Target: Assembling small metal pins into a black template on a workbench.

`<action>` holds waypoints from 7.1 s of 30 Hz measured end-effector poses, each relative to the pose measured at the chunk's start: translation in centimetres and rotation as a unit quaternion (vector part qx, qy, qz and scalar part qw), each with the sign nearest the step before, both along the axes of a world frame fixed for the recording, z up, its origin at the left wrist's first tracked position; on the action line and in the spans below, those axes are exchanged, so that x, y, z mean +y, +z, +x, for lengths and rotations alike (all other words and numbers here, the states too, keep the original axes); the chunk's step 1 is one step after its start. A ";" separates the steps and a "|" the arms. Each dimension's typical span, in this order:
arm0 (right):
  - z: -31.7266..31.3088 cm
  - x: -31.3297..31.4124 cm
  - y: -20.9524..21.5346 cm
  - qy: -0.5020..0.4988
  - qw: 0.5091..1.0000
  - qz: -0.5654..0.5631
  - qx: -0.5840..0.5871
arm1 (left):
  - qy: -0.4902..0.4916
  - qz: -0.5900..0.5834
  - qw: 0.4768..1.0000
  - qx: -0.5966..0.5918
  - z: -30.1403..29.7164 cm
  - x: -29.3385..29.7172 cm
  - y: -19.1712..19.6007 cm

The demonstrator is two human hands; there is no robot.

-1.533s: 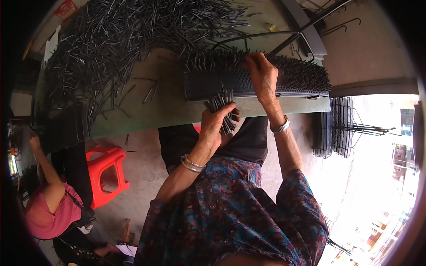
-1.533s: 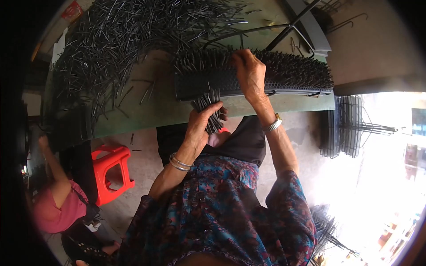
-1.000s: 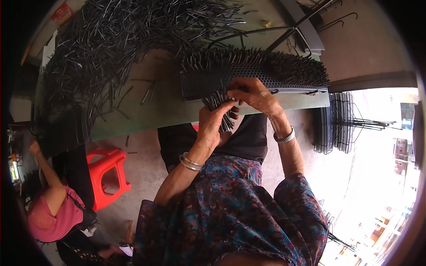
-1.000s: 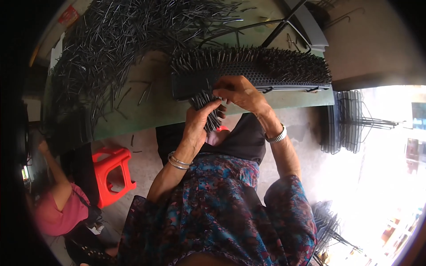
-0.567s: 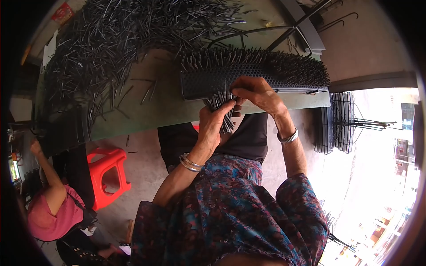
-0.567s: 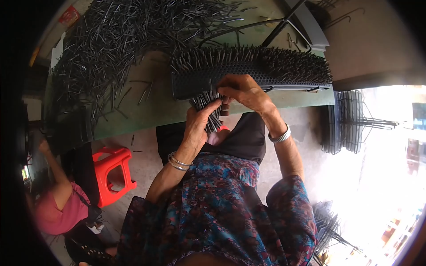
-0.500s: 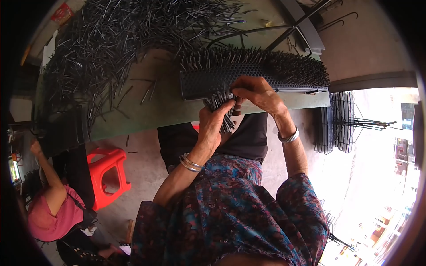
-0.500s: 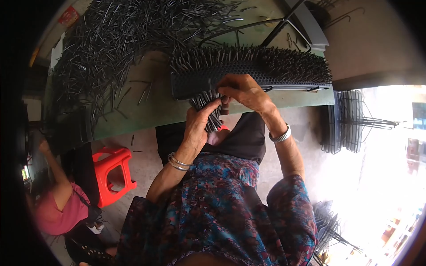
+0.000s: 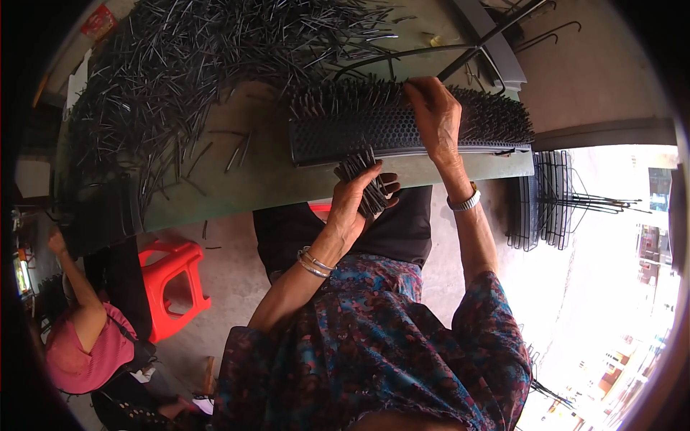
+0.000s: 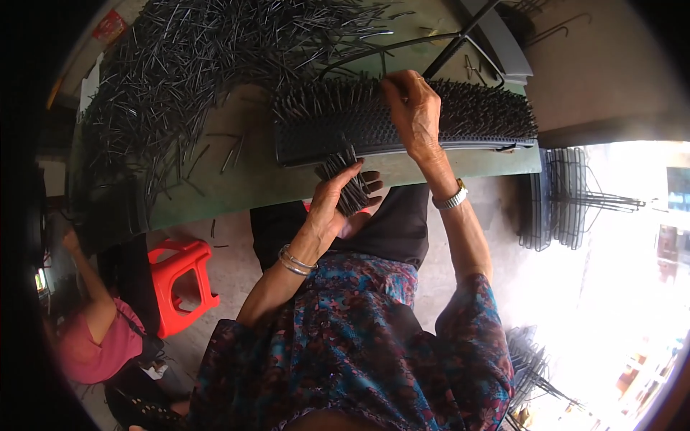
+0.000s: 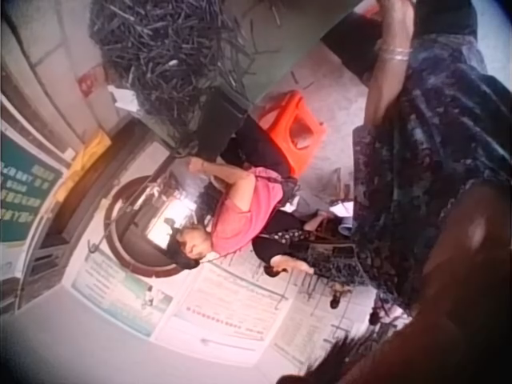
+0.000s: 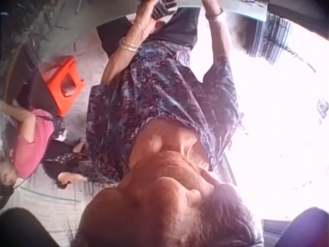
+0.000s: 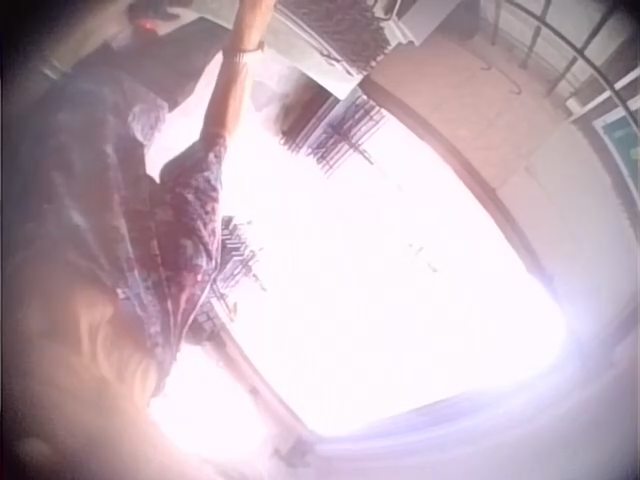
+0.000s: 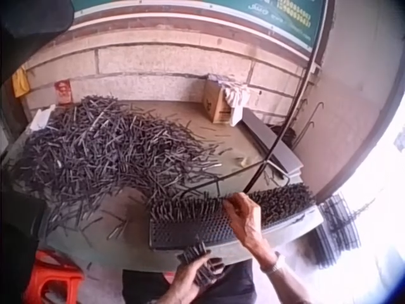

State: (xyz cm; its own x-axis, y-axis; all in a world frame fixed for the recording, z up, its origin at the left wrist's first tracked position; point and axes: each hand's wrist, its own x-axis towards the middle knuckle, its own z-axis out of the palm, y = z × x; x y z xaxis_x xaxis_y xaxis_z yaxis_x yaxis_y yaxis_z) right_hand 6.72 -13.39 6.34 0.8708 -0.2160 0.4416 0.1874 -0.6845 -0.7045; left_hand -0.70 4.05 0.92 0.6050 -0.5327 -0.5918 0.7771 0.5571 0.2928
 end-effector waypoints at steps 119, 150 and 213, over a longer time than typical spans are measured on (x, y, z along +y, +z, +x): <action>-0.5 -2.9 -0.8 -0.002 0.997 -0.061 -0.053 | -0.029 0.002 1.000 -0.006 0.7 -2.1 -0.7; -0.1 -4.0 -0.5 0.134 0.978 -0.161 0.015 | -0.027 0.019 0.999 -0.035 0.5 -2.0 0.1; -4.2 -4.5 2.0 0.081 0.962 0.180 0.188 | -0.054 0.042 0.994 -0.087 0.8 -2.8 -0.1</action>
